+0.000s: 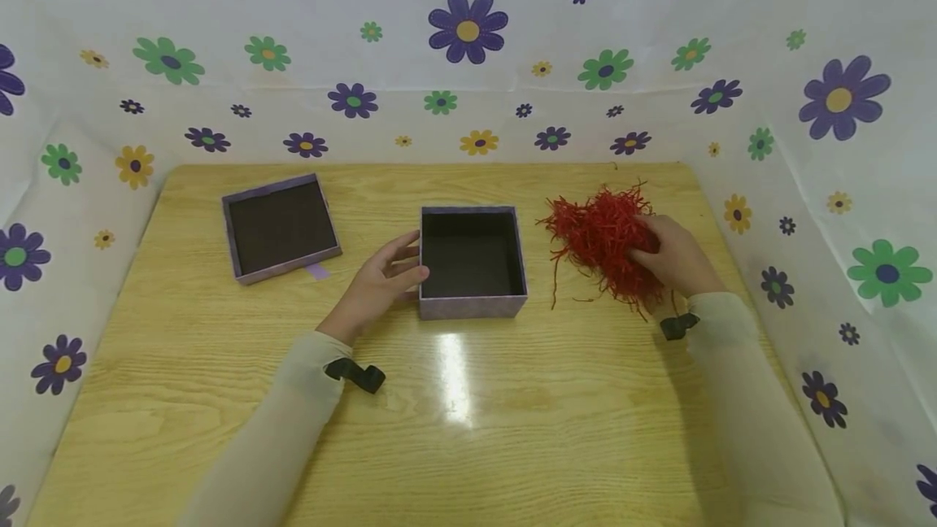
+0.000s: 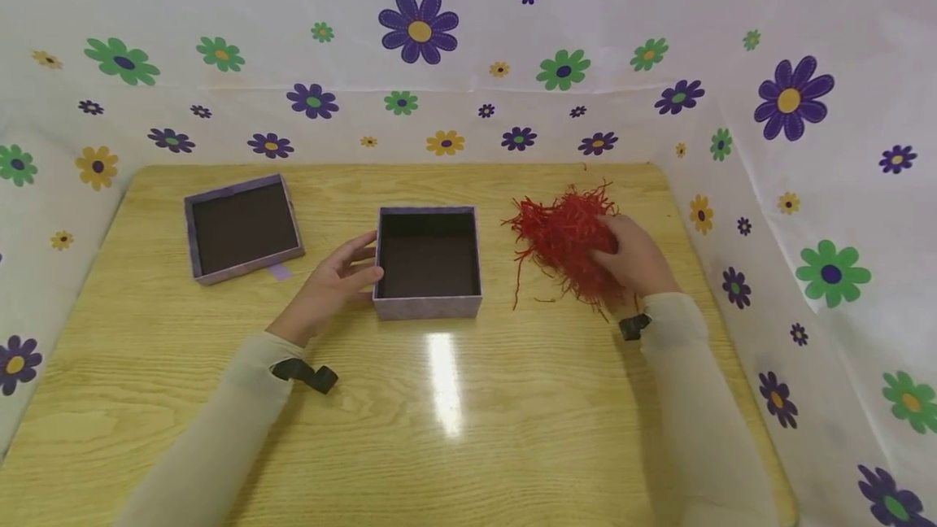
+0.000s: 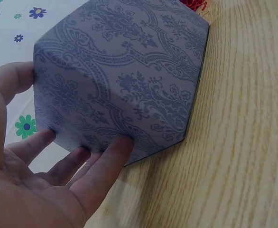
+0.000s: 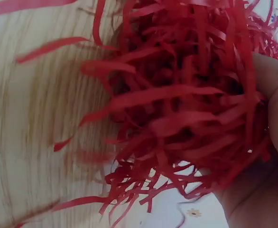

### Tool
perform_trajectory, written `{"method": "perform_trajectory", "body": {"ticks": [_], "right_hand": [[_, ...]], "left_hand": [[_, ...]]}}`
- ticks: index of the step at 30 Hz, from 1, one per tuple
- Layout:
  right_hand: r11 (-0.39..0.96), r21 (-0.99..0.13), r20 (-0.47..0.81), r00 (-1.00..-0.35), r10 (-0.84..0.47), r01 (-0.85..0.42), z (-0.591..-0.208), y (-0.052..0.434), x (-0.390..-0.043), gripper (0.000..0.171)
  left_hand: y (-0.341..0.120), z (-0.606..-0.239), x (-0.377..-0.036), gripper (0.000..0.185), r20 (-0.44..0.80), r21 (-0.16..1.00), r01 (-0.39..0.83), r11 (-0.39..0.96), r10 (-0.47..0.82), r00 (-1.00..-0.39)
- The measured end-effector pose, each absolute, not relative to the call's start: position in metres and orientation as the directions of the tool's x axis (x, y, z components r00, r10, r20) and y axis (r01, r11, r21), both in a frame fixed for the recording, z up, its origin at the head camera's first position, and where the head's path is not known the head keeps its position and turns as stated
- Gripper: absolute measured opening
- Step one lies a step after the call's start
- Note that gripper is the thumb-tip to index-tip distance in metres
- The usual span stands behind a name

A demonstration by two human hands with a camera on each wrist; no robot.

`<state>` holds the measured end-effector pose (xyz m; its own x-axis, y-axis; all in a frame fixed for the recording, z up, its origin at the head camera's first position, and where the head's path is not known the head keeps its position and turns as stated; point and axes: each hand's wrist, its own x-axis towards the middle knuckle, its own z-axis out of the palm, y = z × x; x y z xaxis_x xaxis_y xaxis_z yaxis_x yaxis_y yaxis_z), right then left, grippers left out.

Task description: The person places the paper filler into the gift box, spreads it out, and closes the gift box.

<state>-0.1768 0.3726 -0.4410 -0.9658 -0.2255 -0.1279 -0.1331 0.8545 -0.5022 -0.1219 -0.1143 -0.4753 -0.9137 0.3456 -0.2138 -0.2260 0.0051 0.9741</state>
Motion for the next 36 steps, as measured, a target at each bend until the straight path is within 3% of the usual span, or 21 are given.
{"method": "perform_trajectory", "body": {"ticks": [5, 13, 36], "right_hand": [[0.869, -0.48, -0.101, -0.976, -0.192, -0.121, -0.441, 0.374, -0.177, 0.042], [0.87, -0.477, -0.056, -0.983, -0.176, -0.128, -0.43, 0.375, -0.174, 0.037], [0.866, -0.45, 0.05, -0.974, -0.22, -0.218, -0.397, 0.362, -0.175, 0.038]], "left_hand": [[-0.113, -0.476, -0.122, 0.071, -0.215, 0.974, -0.228, 0.003, 0.346, -0.913], [-0.113, -0.476, -0.123, 0.071, -0.213, 0.974, -0.228, -0.002, 0.348, -0.913], [-0.115, -0.476, -0.123, 0.072, -0.217, 0.974, -0.227, 0.014, 0.347, -0.912]]}}
